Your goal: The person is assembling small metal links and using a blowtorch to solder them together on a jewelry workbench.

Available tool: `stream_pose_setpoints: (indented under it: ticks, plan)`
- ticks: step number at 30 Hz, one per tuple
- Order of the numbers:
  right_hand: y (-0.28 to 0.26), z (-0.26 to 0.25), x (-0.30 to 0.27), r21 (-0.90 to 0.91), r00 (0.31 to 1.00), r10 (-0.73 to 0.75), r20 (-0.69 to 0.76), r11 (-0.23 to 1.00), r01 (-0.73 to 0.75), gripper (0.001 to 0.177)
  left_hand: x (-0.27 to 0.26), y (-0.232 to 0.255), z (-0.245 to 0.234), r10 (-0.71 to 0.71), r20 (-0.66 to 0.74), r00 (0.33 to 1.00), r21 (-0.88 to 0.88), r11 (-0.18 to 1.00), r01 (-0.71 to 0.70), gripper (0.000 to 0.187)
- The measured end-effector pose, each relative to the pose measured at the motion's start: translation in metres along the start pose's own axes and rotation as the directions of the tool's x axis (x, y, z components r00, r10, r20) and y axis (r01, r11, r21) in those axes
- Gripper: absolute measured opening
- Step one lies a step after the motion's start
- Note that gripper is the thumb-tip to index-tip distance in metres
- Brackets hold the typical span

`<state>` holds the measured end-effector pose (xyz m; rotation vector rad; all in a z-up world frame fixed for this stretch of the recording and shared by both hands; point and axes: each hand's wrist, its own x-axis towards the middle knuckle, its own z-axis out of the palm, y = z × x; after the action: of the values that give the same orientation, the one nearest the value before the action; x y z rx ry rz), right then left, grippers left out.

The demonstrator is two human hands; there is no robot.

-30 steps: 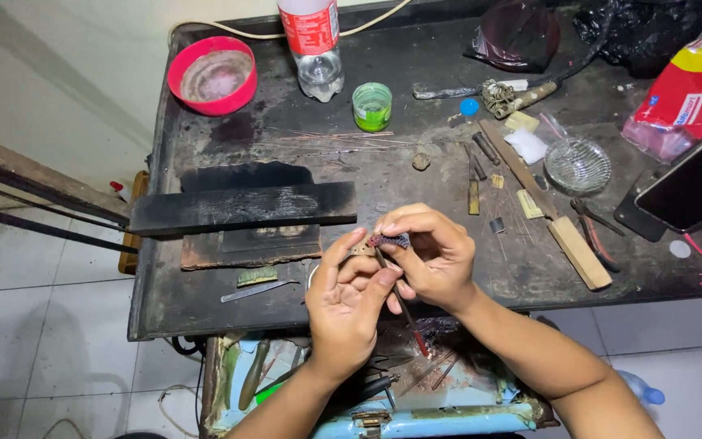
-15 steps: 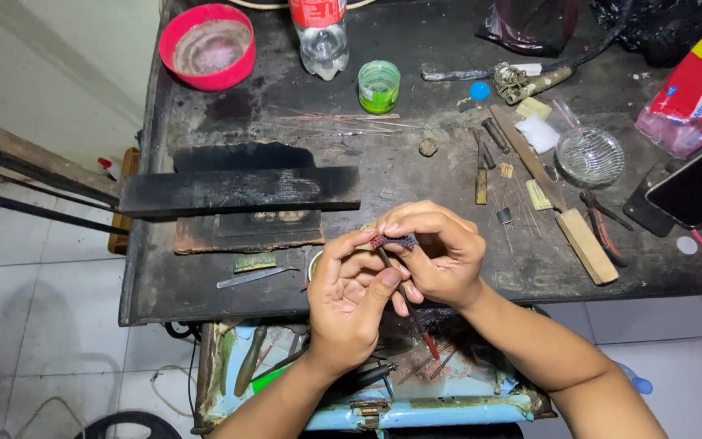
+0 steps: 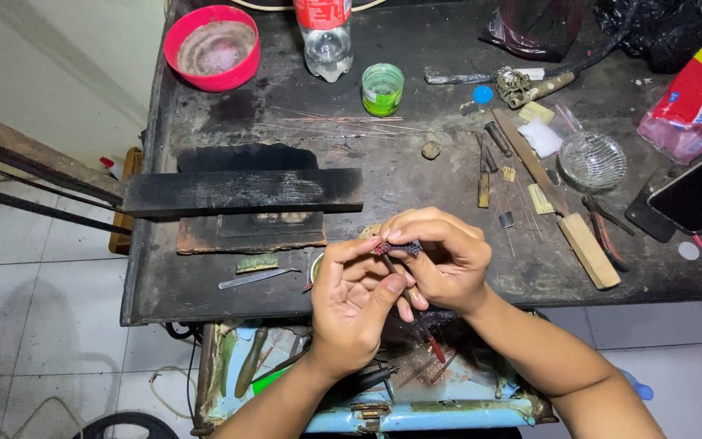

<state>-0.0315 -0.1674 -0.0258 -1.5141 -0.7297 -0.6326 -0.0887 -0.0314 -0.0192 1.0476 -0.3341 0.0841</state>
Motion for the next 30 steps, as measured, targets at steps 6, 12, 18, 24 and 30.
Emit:
stream_pose_setpoints:
  ticks: [6, 12, 18, 24, 30]
  plan:
    - [0.002, 0.000, -0.001, 0.022, 1.000, 0.010, 0.012, 1.000, -0.010, 0.008, 0.001, 0.002, 0.001, 0.023, 0.012, 1.000, -0.003, 1.000, -0.023, 0.039]
    - [-0.002, -0.001, 0.000, 0.013, 1.000, 0.005, 0.014, 1.000, -0.005, 0.007, -0.001, 0.000, 0.000, 0.017, 0.018, 1.000, -0.020, 1.000, -0.016, 0.038]
    - [-0.003, 0.000, -0.001, -0.006, 1.000, -0.013, 0.004, 1.000, 0.013, 0.004, -0.002, -0.001, 0.000, 0.010, 0.014, 1.000, -0.026, 1.000, -0.009, 0.039]
    - [-0.006, -0.001, -0.003, -0.028, 1.000, -0.010, -0.003, 1.000, 0.010, 0.006, -0.004, 0.000, 0.000, 0.009, 0.034, 0.999, -0.037, 0.999, -0.007, 0.039]
    - [-0.010, -0.002, -0.003, -0.036, 1.000, -0.012, -0.007, 0.999, 0.012, 0.003, -0.006, 0.001, 0.000, 0.005, 0.049, 0.999, -0.055, 0.998, -0.003, 0.038]
